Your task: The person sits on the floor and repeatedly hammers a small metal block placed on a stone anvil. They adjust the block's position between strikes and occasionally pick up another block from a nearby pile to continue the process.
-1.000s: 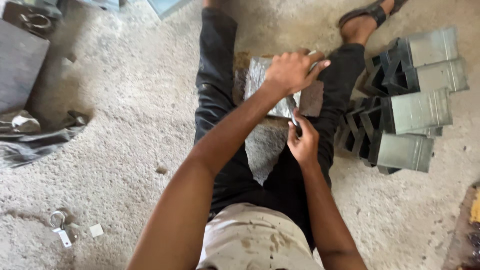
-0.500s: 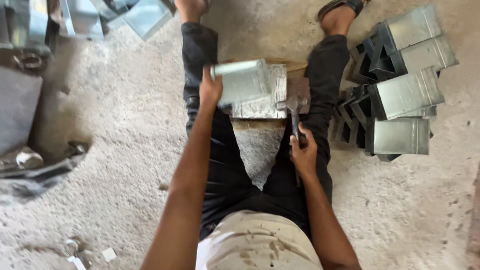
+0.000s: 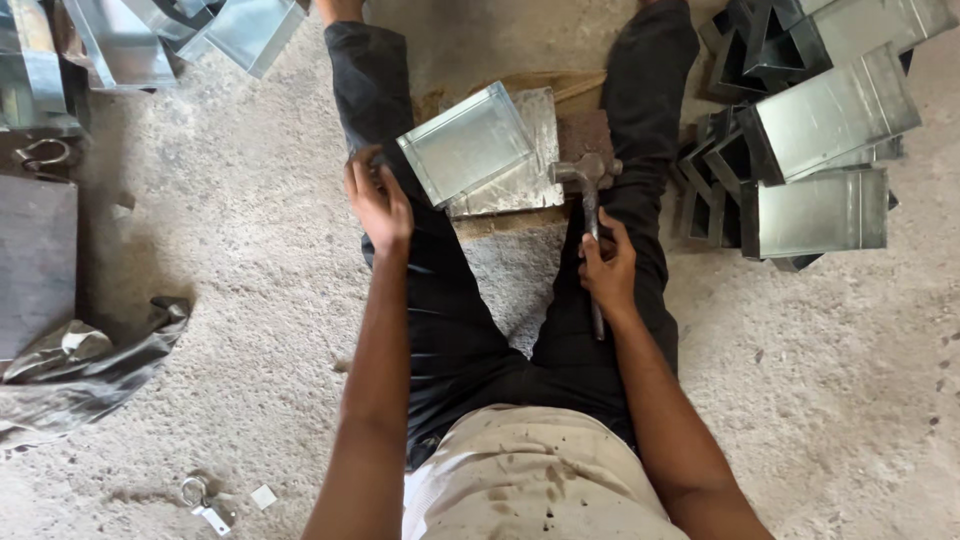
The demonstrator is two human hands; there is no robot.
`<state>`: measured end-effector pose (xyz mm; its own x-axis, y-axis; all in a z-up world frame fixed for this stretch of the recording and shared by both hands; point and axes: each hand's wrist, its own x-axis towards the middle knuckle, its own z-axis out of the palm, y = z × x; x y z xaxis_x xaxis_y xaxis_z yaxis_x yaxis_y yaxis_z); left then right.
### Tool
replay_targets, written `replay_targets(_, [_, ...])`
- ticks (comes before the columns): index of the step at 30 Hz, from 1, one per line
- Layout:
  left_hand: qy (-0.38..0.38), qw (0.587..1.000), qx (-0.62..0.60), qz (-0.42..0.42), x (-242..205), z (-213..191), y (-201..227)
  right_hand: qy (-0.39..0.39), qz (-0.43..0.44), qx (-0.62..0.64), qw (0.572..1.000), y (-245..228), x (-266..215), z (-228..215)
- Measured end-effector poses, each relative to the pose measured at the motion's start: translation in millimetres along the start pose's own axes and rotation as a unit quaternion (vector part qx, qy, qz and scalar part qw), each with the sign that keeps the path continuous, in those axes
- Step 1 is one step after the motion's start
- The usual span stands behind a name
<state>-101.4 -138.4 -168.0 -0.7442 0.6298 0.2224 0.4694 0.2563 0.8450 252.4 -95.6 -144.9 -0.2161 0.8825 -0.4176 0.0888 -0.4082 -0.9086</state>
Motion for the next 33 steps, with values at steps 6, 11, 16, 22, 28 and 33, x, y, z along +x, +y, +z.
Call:
replay_targets(6, [-0.074,0.941,0.131,0.302,-33,-19,31,-0.018,0.006,0.016,1.000,2,6,0])
replay_targets(11, [-0.126,0.924,0.221,0.286,-33,-33,72,-0.033,-0.005,0.035,0.999,8,8,-1])
replay_targets(16, [-0.177,0.841,0.372,0.350,9,-37,64,-0.020,0.013,0.017,1.000,7,9,0])
replay_targets(22, [-0.420,0.816,0.284,0.278,-30,4,57,-0.017,0.013,0.018,1.000,8,10,0])
replay_targets(28, [-0.265,0.863,0.220,0.369,-25,46,79,-0.025,0.008,0.016,1.000,3,7,2])
replay_targets(33, [-0.369,0.795,0.358,0.323,13,71,82,-0.022,-0.023,-0.002,0.999,-2,4,5])
